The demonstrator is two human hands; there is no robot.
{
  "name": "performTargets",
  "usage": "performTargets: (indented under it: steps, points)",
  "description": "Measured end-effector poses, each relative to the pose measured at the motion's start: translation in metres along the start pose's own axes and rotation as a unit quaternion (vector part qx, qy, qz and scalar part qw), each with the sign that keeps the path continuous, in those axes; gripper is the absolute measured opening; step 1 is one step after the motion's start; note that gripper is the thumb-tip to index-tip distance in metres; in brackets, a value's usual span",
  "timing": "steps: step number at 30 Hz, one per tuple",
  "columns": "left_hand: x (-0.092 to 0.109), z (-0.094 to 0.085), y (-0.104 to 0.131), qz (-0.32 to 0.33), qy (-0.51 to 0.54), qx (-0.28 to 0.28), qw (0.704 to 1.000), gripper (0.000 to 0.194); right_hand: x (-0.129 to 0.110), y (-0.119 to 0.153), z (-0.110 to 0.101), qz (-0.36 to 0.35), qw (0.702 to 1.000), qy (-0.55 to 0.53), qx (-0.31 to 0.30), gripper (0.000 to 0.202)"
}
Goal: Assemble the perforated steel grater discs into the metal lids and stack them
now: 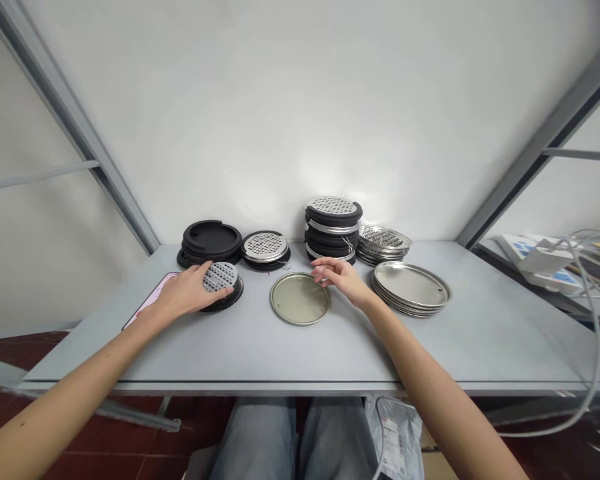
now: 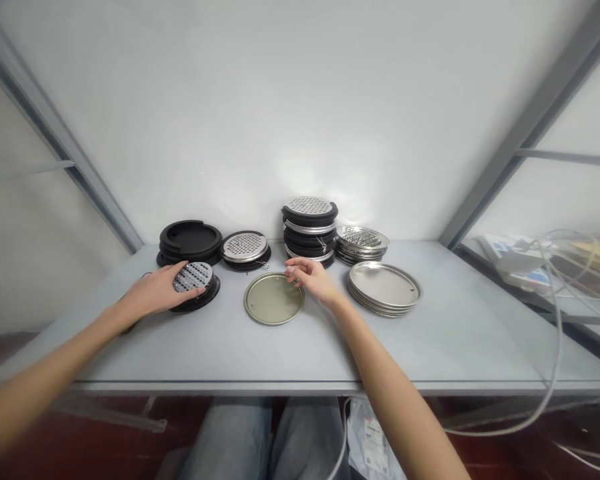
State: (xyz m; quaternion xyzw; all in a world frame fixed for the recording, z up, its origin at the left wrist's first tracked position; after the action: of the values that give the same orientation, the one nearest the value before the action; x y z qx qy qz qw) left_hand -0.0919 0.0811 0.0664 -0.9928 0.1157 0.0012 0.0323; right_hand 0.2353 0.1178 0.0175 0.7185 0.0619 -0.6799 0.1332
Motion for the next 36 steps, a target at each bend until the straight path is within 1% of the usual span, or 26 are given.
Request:
performTargets:
  steps: [2,5,7,8,10,12,13,14,15,16,17,19,21,22,24,27,31,36]
  points:
    - [0.0,0.001,-0.001,0.007,0.001,0.003,1.0,0.095,0.001,0.0,0.001,0.002,1.0,0.005,-0.006,0.035]
    - [-0.003,0.002,-0.002,0.003,0.005,0.005,1.0,0.099,0.002,0.0,0.002,0.009,1.0,0.015,-0.012,0.035]
    - [-0.003,0.001,0.0,0.001,0.008,0.02,1.0,0.097,0.002,-0.001,0.002,0.003,1.0,0.024,-0.006,0.034]
    - [-0.002,-0.003,0.003,0.003,0.004,0.043,0.999,0.094,0.002,-0.002,0.001,-0.005,0.999,0.035,0.006,0.034]
    - [0.008,-0.018,0.009,0.024,-0.007,0.124,0.992,0.082,-0.002,-0.002,-0.005,-0.041,0.994,0.089,0.055,0.03]
    - [0.029,-0.032,0.017,0.085,0.009,0.216,0.973,0.064,-0.007,0.001,-0.01,-0.092,0.971,0.187,0.12,0.023]
    - [0.044,-0.036,0.019,0.135,0.036,0.242,0.96,0.056,-0.009,0.002,-0.011,-0.113,0.953,0.241,0.145,0.021]
    - [0.061,-0.036,0.019,0.193,0.068,0.244,0.948,0.051,-0.009,0.003,-0.011,-0.129,0.935,0.289,0.161,0.019]
    - [0.079,-0.031,0.017,0.249,0.098,0.222,0.937,0.05,-0.009,0.004,-0.01,-0.139,0.919,0.328,0.167,0.019]
    - [0.097,-0.024,0.013,0.298,0.121,0.187,0.928,0.054,-0.007,0.003,-0.008,-0.145,0.907,0.359,0.164,0.019]
    - [0.113,-0.015,0.008,0.329,0.135,0.15,0.923,0.063,-0.006,0.003,-0.006,-0.149,0.898,0.382,0.158,0.021]
    - [0.137,0.005,-0.004,0.355,0.151,0.09,0.918,0.086,-0.003,0.003,-0.003,-0.158,0.885,0.413,0.144,0.025]
    - [0.151,0.025,-0.016,0.35,0.163,0.045,0.922,0.105,-0.003,0.004,0.001,-0.163,0.879,0.43,0.129,0.029]
    - [0.156,0.034,-0.02,0.343,0.169,0.03,0.924,0.11,-0.002,0.004,0.003,-0.162,0.878,0.434,0.121,0.03]
    - [0.16,0.047,-0.024,0.329,0.186,0.022,0.926,0.113,-0.002,0.005,0.006,-0.159,0.879,0.436,0.107,0.03]
    - [0.159,0.054,-0.022,0.324,0.216,0.045,0.92,0.11,-0.002,0.005,0.01,-0.149,0.89,0.42,0.097,0.031]
    - [0.153,0.05,-0.019,0.334,0.232,0.085,0.91,0.107,-0.004,0.005,0.009,-0.126,0.926,0.343,0.098,0.031]
    - [0.15,0.03,-0.016,0.34,0.253,0.164,0.891,0.107,-0.012,0.005,-0.004,-0.12,0.971,0.171,0.114,0.03]
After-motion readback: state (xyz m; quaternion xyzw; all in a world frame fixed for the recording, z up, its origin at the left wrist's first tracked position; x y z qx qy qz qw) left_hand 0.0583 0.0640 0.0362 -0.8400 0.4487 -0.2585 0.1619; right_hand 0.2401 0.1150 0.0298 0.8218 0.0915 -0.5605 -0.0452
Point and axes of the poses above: each hand's wrist, its own y-axis away from the middle knuckle, its own z-axis out of the palm, x = y × z, the point moved 8 cm from there along -y, towards the middle knuckle, and after that the axes turned 13 degrees about z, right-handed, at the moved point
